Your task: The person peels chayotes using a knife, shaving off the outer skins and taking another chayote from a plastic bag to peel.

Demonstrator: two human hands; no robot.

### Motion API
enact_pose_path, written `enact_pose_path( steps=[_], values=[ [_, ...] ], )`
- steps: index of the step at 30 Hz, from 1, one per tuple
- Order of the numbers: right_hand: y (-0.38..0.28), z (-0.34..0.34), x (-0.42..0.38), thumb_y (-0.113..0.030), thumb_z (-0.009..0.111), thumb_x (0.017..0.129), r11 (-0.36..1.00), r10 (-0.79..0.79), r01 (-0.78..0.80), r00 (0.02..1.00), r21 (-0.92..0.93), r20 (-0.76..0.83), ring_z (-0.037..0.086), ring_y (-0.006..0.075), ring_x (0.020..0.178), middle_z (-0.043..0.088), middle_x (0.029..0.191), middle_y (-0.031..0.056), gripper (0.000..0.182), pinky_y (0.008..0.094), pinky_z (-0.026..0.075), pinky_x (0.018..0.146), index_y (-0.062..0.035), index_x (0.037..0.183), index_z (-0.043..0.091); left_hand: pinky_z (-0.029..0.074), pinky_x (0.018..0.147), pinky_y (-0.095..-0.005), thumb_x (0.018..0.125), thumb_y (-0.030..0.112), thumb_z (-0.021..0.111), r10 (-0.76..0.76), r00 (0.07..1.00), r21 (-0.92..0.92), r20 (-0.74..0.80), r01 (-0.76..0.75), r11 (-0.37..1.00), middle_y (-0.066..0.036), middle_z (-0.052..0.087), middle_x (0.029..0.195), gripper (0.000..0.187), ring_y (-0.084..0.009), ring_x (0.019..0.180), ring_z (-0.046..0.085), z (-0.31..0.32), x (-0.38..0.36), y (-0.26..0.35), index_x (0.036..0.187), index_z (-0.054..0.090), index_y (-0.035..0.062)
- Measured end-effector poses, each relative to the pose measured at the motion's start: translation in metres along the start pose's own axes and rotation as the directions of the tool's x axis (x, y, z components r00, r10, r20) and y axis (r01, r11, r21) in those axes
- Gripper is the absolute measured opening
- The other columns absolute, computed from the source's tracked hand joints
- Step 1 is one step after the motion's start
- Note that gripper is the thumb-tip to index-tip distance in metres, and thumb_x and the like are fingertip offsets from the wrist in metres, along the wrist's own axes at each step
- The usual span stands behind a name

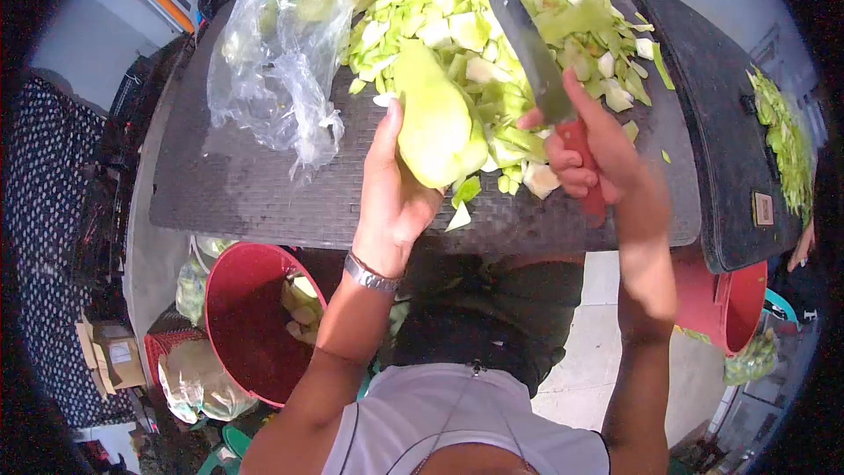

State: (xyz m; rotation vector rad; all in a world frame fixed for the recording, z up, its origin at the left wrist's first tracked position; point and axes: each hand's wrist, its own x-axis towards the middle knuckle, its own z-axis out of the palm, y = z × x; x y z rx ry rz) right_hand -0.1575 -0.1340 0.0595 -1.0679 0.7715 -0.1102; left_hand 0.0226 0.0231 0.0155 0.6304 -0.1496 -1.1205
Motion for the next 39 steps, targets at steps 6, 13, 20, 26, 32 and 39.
enact_pose_path(
  steps=[6,13,20,26,32,39],
  values=[
    [0.019,0.024,-0.010,-0.077,0.032,0.097,0.999,-0.001,-0.009,0.981,0.049,0.195,0.035,0.0080,0.035,0.041,0.052,-0.0040,0.075,0.0241,0.031,0.036,-0.0087,0.111,0.059,0.056,0.093,-0.0557,0.097,0.059,0.057,-0.093,0.994,-0.059,0.053,0.096,0.994,-0.009,0.065,0.132,0.061,-0.0287,0.116,0.065,-0.001,0.002,-0.003,0.138,0.055,0.0135],
    [0.050,0.060,-0.016,-0.061,0.069,0.088,0.109,-0.750,0.427,0.627,-0.897,0.208,0.065,0.0302,0.052,0.060,0.057,0.0097,0.058,0.0425,0.051,0.048,-0.0058,0.102,0.054,0.054,0.095,-0.0453,0.096,0.052,0.059,-0.076,0.991,-0.152,0.112,0.092,0.984,-0.009,0.067,0.123,0.055,-0.0267,0.109,0.066,-0.004,0.004,-0.008,0.133,0.058,0.0107],
    [0.061,0.056,-0.009,-0.070,0.067,0.082,-0.171,-0.800,0.322,0.506,-0.931,0.322,0.066,0.0298,0.054,0.060,0.060,0.0045,0.065,0.0436,0.054,0.052,-0.0082,0.097,0.054,0.052,0.099,-0.0437,0.097,0.050,0.057,-0.075,0.990,-0.166,0.120,0.094,0.982,-0.009,0.069,0.123,0.053,-0.0274,0.107,0.068,-0.004,-0.001,-0.013,0.131,0.060,0.0102],
    [0.039,0.025,-0.003,-0.070,0.067,0.083,-0.035,-0.737,0.461,0.587,-0.887,0.334,0.067,0.0282,0.055,0.061,0.062,0.0025,0.063,0.0421,0.053,0.052,-0.0089,0.091,0.052,0.053,0.098,-0.0433,0.102,0.047,0.052,-0.120,0.990,-0.252,0.070,0.134,0.959,-0.007,0.069,0.120,0.046,-0.0250,0.109,0.067,-0.011,-0.006,-0.015,0.131,0.060,0.0117],
    [0.032,0.022,-0.007,-0.068,0.068,0.084,-0.010,-0.707,0.527,0.597,-0.850,0.378,0.068,0.0306,0.058,0.063,0.063,0.0049,0.062,0.0432,0.053,0.054,-0.0084,0.088,0.052,0.051,0.101,-0.0497,0.099,0.059,0.048,-0.171,0.976,-0.287,0.134,0.203,0.936,-0.011,0.065,0.131,0.061,-0.0307,0.117,0.063,-0.019,-0.001,-0.018,0.138,0.058,0.0135],
    [0.039,0.010,0.002,-0.070,0.063,0.087,0.057,-0.678,0.523,0.646,-0.851,0.351,0.068,0.0354,0.059,0.063,0.063,0.0094,0.064,0.0454,0.052,0.055,-0.0073,0.091,0.055,0.055,0.091,-0.0568,0.099,0.059,0.047,-0.255,0.939,-0.404,0.232,0.332,0.853,-0.014,0.064,0.131,0.063,-0.0352,0.117,0.064,-0.037,-0.007,-0.016,0.140,0.053,0.0122]
  ],
)
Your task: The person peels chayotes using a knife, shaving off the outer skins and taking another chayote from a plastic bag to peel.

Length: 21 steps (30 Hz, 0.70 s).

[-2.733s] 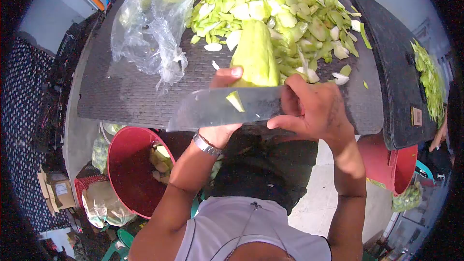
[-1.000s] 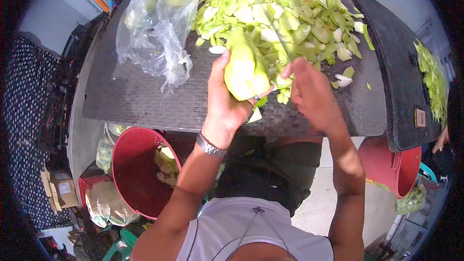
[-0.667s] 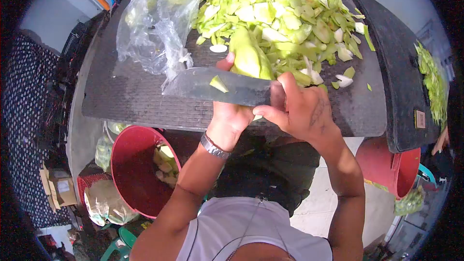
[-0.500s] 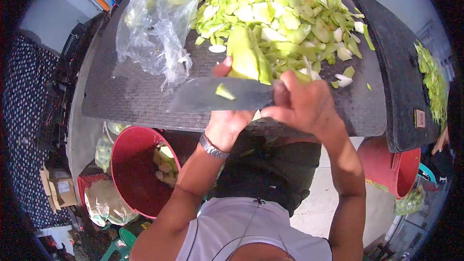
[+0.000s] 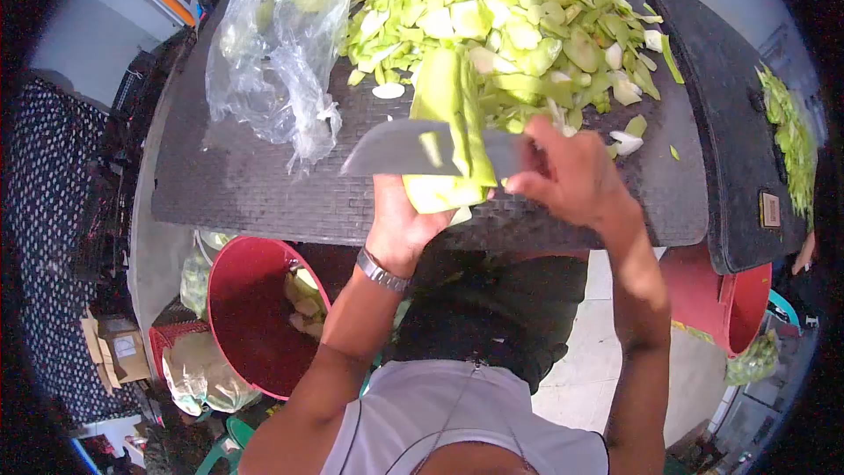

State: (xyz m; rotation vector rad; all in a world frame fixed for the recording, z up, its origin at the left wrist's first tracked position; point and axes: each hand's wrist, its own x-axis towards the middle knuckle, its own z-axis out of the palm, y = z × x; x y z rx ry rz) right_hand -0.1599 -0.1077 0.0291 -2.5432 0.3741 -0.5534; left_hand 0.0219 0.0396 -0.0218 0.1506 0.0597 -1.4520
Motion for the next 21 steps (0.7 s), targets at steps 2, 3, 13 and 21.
enact_pose_path(
  steps=[2,3,13,21],
  values=[
    [0.000,0.001,0.001,-0.070,0.062,0.088,0.999,-0.036,0.037,0.999,0.017,-0.005,0.068,0.0363,0.060,0.063,0.064,0.0104,0.064,0.0459,0.052,0.055,-0.0072,0.091,0.055,0.055,0.090,-0.0602,0.094,0.069,0.047,0.155,0.988,0.342,0.018,-0.152,0.927,-0.013,0.064,0.132,0.074,-0.0380,0.116,0.064,-0.023,0.004,-0.004,0.142,0.052,0.0127],
    [0.005,0.001,0.005,-0.070,0.062,0.088,0.998,-0.055,0.055,0.998,0.036,-0.006,0.068,0.0367,0.060,0.063,0.064,0.0108,0.063,0.0462,0.052,0.055,-0.0070,0.092,0.055,0.055,0.089,-0.0611,0.092,0.073,0.047,0.337,0.934,0.695,0.120,-0.321,0.643,-0.014,0.064,0.132,0.080,-0.0403,0.114,0.065,-0.025,0.005,-0.012,0.143,0.050,0.0112],
    [0.015,0.003,0.008,-0.059,0.061,0.095,0.999,-0.019,0.023,0.992,0.031,-0.125,0.063,0.0331,0.056,0.059,0.062,0.0136,0.056,0.0415,0.045,0.053,-0.0032,0.099,0.057,0.059,0.084,-0.0600,0.087,0.060,0.057,-0.048,0.981,0.174,0.186,0.015,0.985,-0.027,0.061,0.127,0.083,-0.0453,0.105,0.067,-0.005,-0.006,-0.011,0.143,0.047,0.0012],
    [0.064,-0.044,0.032,-0.066,0.048,0.098,0.786,0.608,-0.616,0.784,-0.043,-0.124,0.067,0.0463,0.089,0.066,0.084,0.0294,0.072,0.0512,0.052,0.084,0.0030,0.099,0.067,0.058,0.077,-0.0541,0.087,0.072,0.054,0.010,0.981,0.192,0.192,-0.048,0.980,-0.025,0.052,0.135,0.093,-0.0412,0.107,0.060,0.022,-0.009,-0.002,0.151,0.039,0.0070]
  ],
)
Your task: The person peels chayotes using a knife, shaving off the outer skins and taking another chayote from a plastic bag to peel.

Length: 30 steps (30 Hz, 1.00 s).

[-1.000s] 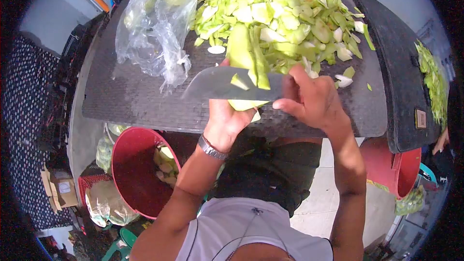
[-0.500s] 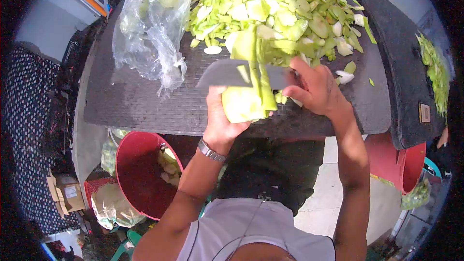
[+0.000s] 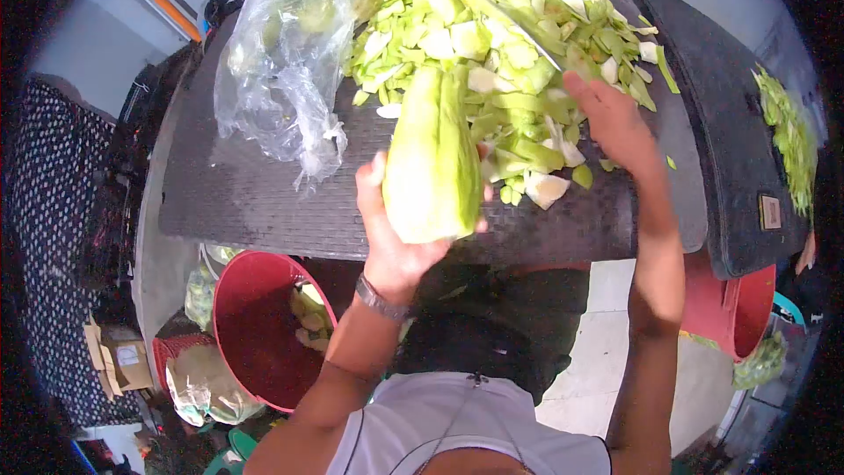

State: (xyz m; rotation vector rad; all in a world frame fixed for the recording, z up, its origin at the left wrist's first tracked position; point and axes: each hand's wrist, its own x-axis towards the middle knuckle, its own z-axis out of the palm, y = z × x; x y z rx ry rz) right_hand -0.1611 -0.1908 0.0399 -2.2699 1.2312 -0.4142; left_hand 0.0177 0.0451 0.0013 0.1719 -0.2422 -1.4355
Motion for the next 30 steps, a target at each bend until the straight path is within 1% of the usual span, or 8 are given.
enact_pose_path(
  steps=[2,6,9,11,14,17,25,30],
  values=[
    [-0.004,-0.010,-0.003,-0.067,0.045,0.099,0.996,0.079,-0.076,0.995,-0.041,0.058,0.067,0.0458,0.090,0.066,0.085,0.0300,0.075,0.0506,0.051,0.086,0.0038,0.097,0.069,0.058,0.079,-0.0562,0.090,0.070,0.053,0.066,0.990,0.021,-0.127,-0.064,0.998,-0.023,0.055,0.135,0.085,-0.0414,0.111,0.060,0.002,0.005,0.007,0.149,0.043,0.0095],
    [-0.004,-0.005,-0.026,-0.057,0.052,0.100,0.987,-0.110,0.091,0.984,0.133,0.139,0.069,0.0436,0.089,0.066,0.082,0.0283,0.062,0.0491,0.052,0.083,0.0027,0.106,0.066,0.054,0.092,-0.0561,0.097,0.062,0.048,0.217,0.893,0.277,-0.394,-0.109,0.955,-0.014,0.064,0.130,0.066,-0.0351,0.115,0.064,0.010,0.018,0.015,0.142,0.054,0.0143],
    [-0.020,0.004,-0.051,-0.049,0.060,0.099,0.942,-0.231,0.165,0.950,0.291,0.210,0.070,0.0395,0.081,0.067,0.078,0.0229,0.050,0.0470,0.055,0.076,-0.0010,0.112,0.061,0.051,0.099,-0.0556,0.098,0.059,0.050,0.241,0.897,0.259,-0.371,-0.149,0.954,-0.013,0.065,0.132,0.063,-0.0346,0.115,0.064,0.008,0.018,0.012,0.140,0.055,0.0127],
    [-0.061,0.007,-0.081,-0.044,0.066,0.096,0.975,-0.096,0.046,0.970,0.219,0.224,0.071,0.0365,0.072,0.068,0.073,0.0177,0.045,0.0455,0.056,0.068,-0.0044,0.115,0.057,0.051,0.100,-0.0544,0.098,0.056,0.051,0.262,0.897,0.248,-0.355,-0.180,0.952,-0.012,0.065,0.131,0.061,-0.0332,0.115,0.064,0.006,0.015,0.010,0.140,0.055,0.0109],
    [-0.064,0.036,-0.106,-0.049,0.073,0.089,0.893,-0.442,0.423,0.888,0.154,0.126,0.069,0.0299,0.059,0.066,0.067,0.0086,0.050,0.0426,0.056,0.056,-0.0072,0.111,0.055,0.053,0.098,-0.0508,0.096,0.049,0.054,0.226,0.897,0.210,-0.380,-0.154,0.965,-0.013,0.066,0.125,0.059,-0.0316,0.112,0.066,0.016,0.013,0.006,0.137,0.054,0.0071],
    [-0.064,0.056,-0.114,-0.056,0.077,0.083,0.799,-0.575,0.573,0.817,0.182,-0.047,0.068,0.0257,0.054,0.064,0.064,0.0040,0.063,0.0397,0.054,0.050,-0.0056,0.114,0.056,0.056,0.092,-0.0482,0.095,0.052,0.054,0.169,0.964,0.179,-0.204,-0.133,0.975,-0.016,0.068,0.116,0.063,-0.0333,0.102,0.068,0.015,0.015,0.005,0.136,0.054,0.0047],
    [-0.062,0.060,-0.114,-0.051,0.085,0.074,0.754,-0.654,0.657,0.746,-0.029,-0.125,0.063,0.0213,0.050,0.059,0.060,0.0013,0.064,0.0349,0.050,0.050,-0.0059,0.112,0.058,0.057,0.089,-0.0464,0.092,0.053,0.057,0.166,0.974,0.176,-0.157,-0.138,0.975,-0.018,0.068,0.112,0.066,-0.0343,0.096,0.068,0.014,0.015,-0.004,0.135,0.053,0.0020],
    [-0.048,0.059,-0.099,-0.057,0.082,0.075,0.759,-0.641,0.650,0.757,0.047,-0.127,0.065,0.0249,0.053,0.061,0.063,0.0026,0.062,0.0381,0.051,0.052,-0.0070,0.105,0.059,0.052,0.099,-0.0500,0.092,0.051,0.055,0.176,0.949,0.098,-0.261,-0.155,0.983,-0.022,0.064,0.126,0.070,-0.0376,0.111,0.064,0.013,0.013,-0.006,0.142,0.050,0.0032]
  ],
)
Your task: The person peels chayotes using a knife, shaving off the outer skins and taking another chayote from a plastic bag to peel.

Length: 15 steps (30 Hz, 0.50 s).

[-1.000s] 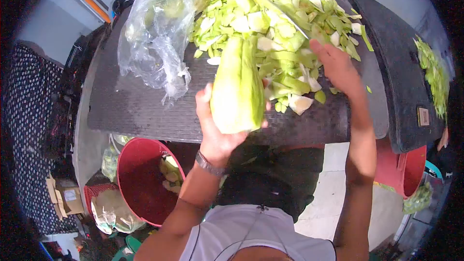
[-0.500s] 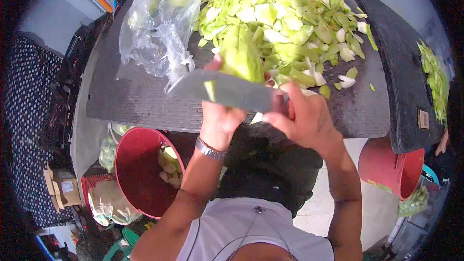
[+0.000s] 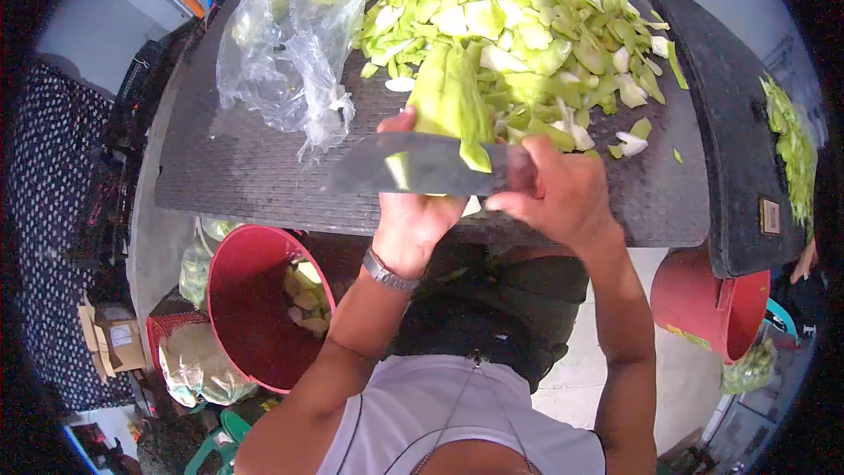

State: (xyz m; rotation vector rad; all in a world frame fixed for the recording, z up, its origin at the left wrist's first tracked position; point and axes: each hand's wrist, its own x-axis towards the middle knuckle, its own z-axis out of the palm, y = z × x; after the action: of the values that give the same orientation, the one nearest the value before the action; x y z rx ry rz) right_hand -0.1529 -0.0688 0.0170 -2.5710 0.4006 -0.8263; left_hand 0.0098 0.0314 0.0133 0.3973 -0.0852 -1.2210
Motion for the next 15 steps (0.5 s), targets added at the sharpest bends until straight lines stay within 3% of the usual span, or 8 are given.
enact_pose_path(
  steps=[1,4,7,8,9,11,15],
  values=[
    [0.005,-0.005,0.000,-0.060,0.080,0.075,0.999,0.033,-0.034,0.999,0.024,0.032,0.067,0.0282,0.056,0.063,0.065,0.0037,0.062,0.0412,0.053,0.054,-0.0082,0.101,0.059,0.050,0.103,-0.0510,0.092,0.052,0.054,0.014,0.998,-0.012,-0.061,-0.015,1.000,-0.024,0.062,0.131,0.072,-0.0389,0.117,0.062,0.000,-0.001,-0.001,0.145,0.049,0.0038],
    [0.000,-0.010,0.003,-0.063,0.077,0.077,1.000,0.008,-0.009,0.998,0.020,0.056,0.069,0.0323,0.061,0.065,0.068,0.0062,0.060,0.0444,0.054,0.057,-0.0093,0.094,0.057,0.046,0.108,-0.0518,0.092,0.052,0.054,-0.045,0.996,-0.045,0.072,0.048,0.998,-0.023,0.060,0.136,0.073,-0.0379,0.123,0.059,-0.012,0.002,0.001,0.147,0.047,0.0045],
    [0.002,-0.017,0.009,-0.064,0.075,0.079,0.997,-0.071,0.069,0.995,0.028,0.067,0.068,0.0331,0.062,0.064,0.068,0.0074,0.059,0.0449,0.054,0.058,-0.0089,0.091,0.057,0.043,0.111,-0.0524,0.092,0.050,0.054,-0.186,0.942,-0.166,0.280,0.239,0.957,-0.021,0.059,0.139,0.072,-0.0374,0.124,0.059,-0.024,0.002,0.001,0.148,0.047,0.0048],
    [0.003,-0.016,0.008,-0.064,0.074,0.080,0.995,-0.093,0.090,0.993,0.048,0.075,0.068,0.0333,0.063,0.064,0.068,0.0076,0.059,0.0451,0.053,0.059,-0.0088,0.091,0.057,0.043,0.112,-0.0529,0.093,0.050,0.054,-0.143,0.969,-0.104,0.200,0.166,0.981,-0.020,0.058,0.140,0.072,-0.0377,0.124,0.059,-0.026,-0.001,-0.002,0.148,0.046,0.0053],
    [0.010,-0.016,0.005,-0.065,0.073,0.080,0.990,0.013,-0.034,0.988,0.137,0.154,0.068,0.0329,0.063,0.063,0.067,0.0073,0.060,0.0452,0.053,0.059,-0.0086,0.091,0.057,0.042,0.112,-0.0533,0.094,0.050,0.054,-0.087,0.987,-0.034,0.134,0.092,0.995,-0.020,0.058,0.141,0.071,-0.0379,0.125,0.058,-0.024,-0.001,-0.004,0.149,0.046,0.0057],
    [0.016,-0.018,0.003,-0.065,0.073,0.081,0.991,0.055,-0.069,0.990,0.113,0.128,0.067,0.0330,0.062,0.063,0.067,0.0068,0.059,0.0451,0.053,0.058,-0.0088,0.092,0.057,0.042,0.112,-0.0551,0.098,0.052,0.052,0.026,0.998,0.048,0.050,-0.029,0.998,-0.018,0.057,0.144,0.069,-0.0377,0.128,0.057,-0.028,-0.002,-0.007,0.151,0.044,0.0083],
    [0.013,-0.012,-0.001,-0.064,0.070,0.085,0.995,0.048,-0.051,0.998,0.083,0.037,0.068,0.0338,0.061,0.063,0.065,0.0078,0.058,0.0456,0.053,0.057,-0.0086,0.093,0.057,0.042,0.113,-0.0553,0.098,0.057,0.050,0.027,0.993,0.062,0.115,-0.034,0.998,-0.016,0.054,0.148,0.071,-0.0375,0.132,0.054,-0.022,-0.004,-0.004,0.151,0.044,0.0106]
  ],
)
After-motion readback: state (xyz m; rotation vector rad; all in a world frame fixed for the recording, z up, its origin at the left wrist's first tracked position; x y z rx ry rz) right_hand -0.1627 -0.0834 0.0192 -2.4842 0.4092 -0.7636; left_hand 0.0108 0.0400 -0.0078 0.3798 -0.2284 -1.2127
